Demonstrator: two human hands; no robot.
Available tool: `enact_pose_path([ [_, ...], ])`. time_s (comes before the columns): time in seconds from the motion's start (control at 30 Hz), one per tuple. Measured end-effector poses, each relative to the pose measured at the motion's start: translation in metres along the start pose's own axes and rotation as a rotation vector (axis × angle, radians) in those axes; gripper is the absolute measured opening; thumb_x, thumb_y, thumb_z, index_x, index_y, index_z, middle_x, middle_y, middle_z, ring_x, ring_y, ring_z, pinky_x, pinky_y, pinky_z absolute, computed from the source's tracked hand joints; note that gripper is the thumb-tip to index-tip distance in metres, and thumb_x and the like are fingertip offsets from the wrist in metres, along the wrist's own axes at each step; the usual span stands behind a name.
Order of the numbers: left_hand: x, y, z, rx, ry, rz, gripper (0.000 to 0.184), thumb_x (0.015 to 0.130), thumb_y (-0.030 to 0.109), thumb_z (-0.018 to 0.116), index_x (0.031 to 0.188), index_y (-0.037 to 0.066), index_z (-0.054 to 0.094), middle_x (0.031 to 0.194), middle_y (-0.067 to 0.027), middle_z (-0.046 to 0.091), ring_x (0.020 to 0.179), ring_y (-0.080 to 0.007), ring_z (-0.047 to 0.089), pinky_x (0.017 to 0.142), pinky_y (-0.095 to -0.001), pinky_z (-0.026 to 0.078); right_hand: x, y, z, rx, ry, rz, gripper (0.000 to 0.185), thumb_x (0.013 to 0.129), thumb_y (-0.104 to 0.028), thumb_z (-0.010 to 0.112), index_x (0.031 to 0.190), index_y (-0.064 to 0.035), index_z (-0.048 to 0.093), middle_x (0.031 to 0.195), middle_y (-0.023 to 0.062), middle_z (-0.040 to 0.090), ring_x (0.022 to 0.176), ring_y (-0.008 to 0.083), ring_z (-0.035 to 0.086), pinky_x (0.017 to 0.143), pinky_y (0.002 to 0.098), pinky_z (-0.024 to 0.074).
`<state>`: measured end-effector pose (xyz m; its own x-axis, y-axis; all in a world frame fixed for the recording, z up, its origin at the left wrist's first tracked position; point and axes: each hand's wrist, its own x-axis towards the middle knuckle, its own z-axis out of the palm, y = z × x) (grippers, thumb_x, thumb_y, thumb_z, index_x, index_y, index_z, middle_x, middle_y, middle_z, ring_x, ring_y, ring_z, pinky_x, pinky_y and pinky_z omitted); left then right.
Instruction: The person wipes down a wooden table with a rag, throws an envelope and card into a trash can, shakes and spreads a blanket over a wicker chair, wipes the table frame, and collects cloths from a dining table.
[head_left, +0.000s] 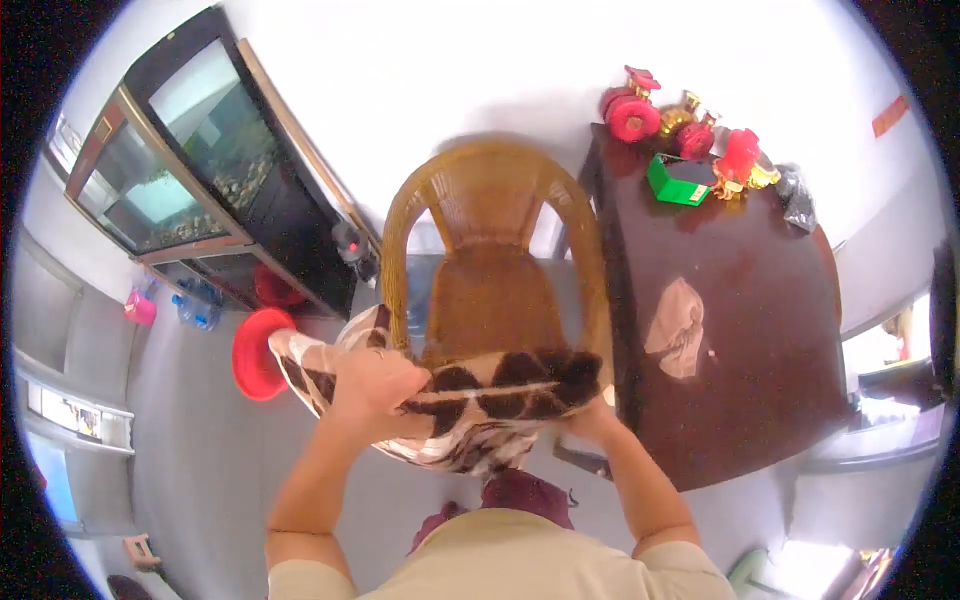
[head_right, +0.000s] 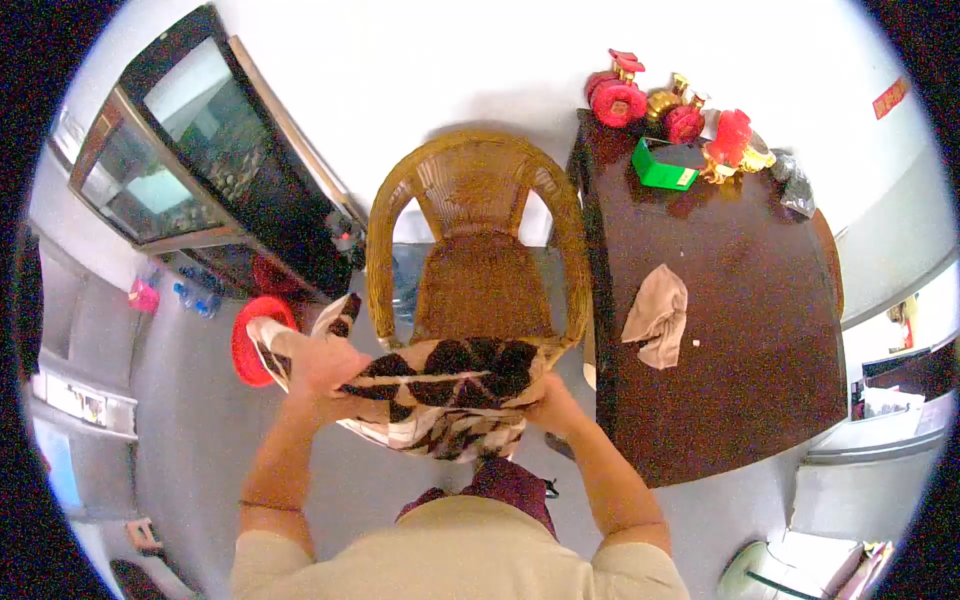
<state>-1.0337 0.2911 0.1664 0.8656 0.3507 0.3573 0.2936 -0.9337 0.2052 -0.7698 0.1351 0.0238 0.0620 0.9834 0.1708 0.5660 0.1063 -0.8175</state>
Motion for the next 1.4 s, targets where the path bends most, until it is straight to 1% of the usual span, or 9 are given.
enact_pose_path([
  [0.17, 0.078, -0.011, -0.038, 0.362, 0.179, 0.114, 0.039, 0.044, 0.035, 0.072, 0.069, 0.011, 0.052, 0.059, -0.0037, 0.047, 0.057, -0.0252, 0.051, 0.049, -0.0386, 0.038, 0.051, -0.005, -0.044, 0.317, 0.289, 0.049, 0.023, 0.062, 0.003, 0.069, 0.085, -0.0048, 0.069, 0.083, 0.0081, 0.066, 0.076, 0.0148, 0.062, 0.072, 0.0269, 0.0475],
  [0.27, 0.136, -0.037, -0.053, 0.43, 0.49, 0.266, 0.039, 0.047, 0.034, 0.074, 0.07, 0.01, 0.052, 0.059, -0.0035, 0.048, 0.056, -0.024, 0.052, 0.049, -0.0379, 0.04, 0.099, -0.027, -0.081, 0.038, 0.514, -0.319, 0.028, 0.067, 0.0, 0.068, 0.095, -0.0025, 0.064, 0.089, 0.0046, 0.066, 0.079, 0.0131, 0.061, 0.071, 0.0272, 0.0479],
  [0.37, 0.195, -0.067, -0.06, 0.524, 0.605, 0.331, 0.038, 0.058, 0.041, 0.074, 0.067, 0.011, 0.052, 0.056, -0.0019, 0.046, 0.049, -0.0197, 0.05, 0.044, -0.031, 0.04, 0.145, -0.026, -0.097, 0.508, 0.513, 0.006, 0.026, 0.072, -0.002, 0.068, 0.097, -0.0023, 0.062, 0.087, 0.003, 0.065, 0.079, 0.0097, 0.058, 0.072, 0.0255, 0.0468],
  [0.4, 0.212, -0.08, -0.058, 0.555, 0.628, 0.347, 0.04, 0.061, 0.044, 0.073, 0.066, 0.011, 0.051, 0.055, -0.0013, 0.046, 0.047, -0.0182, 0.048, 0.043, -0.0284, 0.038, 0.161, -0.033, -0.1, 0.242, 0.57, -0.038, 0.027, 0.072, -0.003, 0.069, 0.098, -0.002, 0.061, 0.088, 0.0023, 0.065, 0.08, 0.0088, 0.058, 0.072, 0.0253, 0.0466],
  [0.67, 0.308, -0.204, 0.005, 0.59, 0.625, 0.364, 0.04, 0.063, 0.047, 0.07, 0.07, 0.012, 0.052, 0.06, -0.0017, 0.047, 0.054, -0.0186, 0.051, 0.046, -0.029, 0.041, 0.272, 0.036, -0.098, 0.284, 0.792, 0.03, 0.025, 0.074, -0.006, 0.069, 0.097, -0.0021, 0.062, 0.088, 0.0013, 0.065, 0.079, 0.0104, 0.057, 0.071, 0.0253, 0.0452],
  [0.8, 0.32, -0.277, 0.061, 0.343, 0.458, 0.227, 0.04, 0.074, 0.045, 0.061, 0.099, 0.013, 0.057, 0.081, -0.0069, 0.059, 0.078, -0.0251, 0.059, 0.066, -0.0354, 0.048, 0.318, 0.073, -0.087, 0.128, 0.844, 0.111, 0.023, 0.071, 0.002, 0.065, 0.093, -0.0026, 0.061, 0.082, 0.0029, 0.063, 0.075, 0.009, 0.056, 0.068, 0.0238, 0.0442],
  [1.07, 0.331, -0.366, 0.149, -0.175, 0.131, -0.007, 0.049, 0.073, 0.024, 0.067, 0.117, 0.01, 0.051, 0.108, -0.0106, 0.058, 0.099, -0.0296, 0.055, 0.083, -0.0372, 0.045, 0.378, 0.156, -0.079, -0.312, 0.871, 0.272, 0.021, 0.068, 0.005, 0.061, 0.088, -0.0018, 0.06, 0.074, 0.007, 0.06, 0.068, 0.0146, 0.055, 0.064, 0.0258, 0.0438],
  [1.2, 0.312, -0.404, 0.197, -0.16, 0.225, -0.106, 0.052, 0.069, 0.028, 0.072, 0.114, 0.008, 0.054, 0.095, -0.0111, 0.06, 0.092, -0.0313, 0.054, 0.081, -0.0406, 0.041, 0.395, 0.175, -0.081, -0.089, 0.866, 0.19, 0.018, 0.068, 0.005, 0.061, 0.084, -0.0024, 0.06, 0.072, 0.0034, 0.059, 0.067, 0.0115, 0.052, 0.063, 0.0258, 0.0432],
  [1.4, 0.264, -0.42, 0.269, -0.069, 0.396, -0.785, 0.095, 0.051, 0.028, 0.083, 0.13, 0.007, 0.035, 0.125, -0.0209, 0.04, 0.117, -0.0357, 0.038, 0.094, -0.0486, 0.03, 0.426, 0.243, -0.09, -0.056, 0.761, 0.231, 0.017, 0.068, 0.002, 0.066, 0.083, -0.0031, 0.061, 0.074, 0.0021, 0.063, 0.068, 0.0107, 0.055, 0.062, 0.0263, 0.0441],
])
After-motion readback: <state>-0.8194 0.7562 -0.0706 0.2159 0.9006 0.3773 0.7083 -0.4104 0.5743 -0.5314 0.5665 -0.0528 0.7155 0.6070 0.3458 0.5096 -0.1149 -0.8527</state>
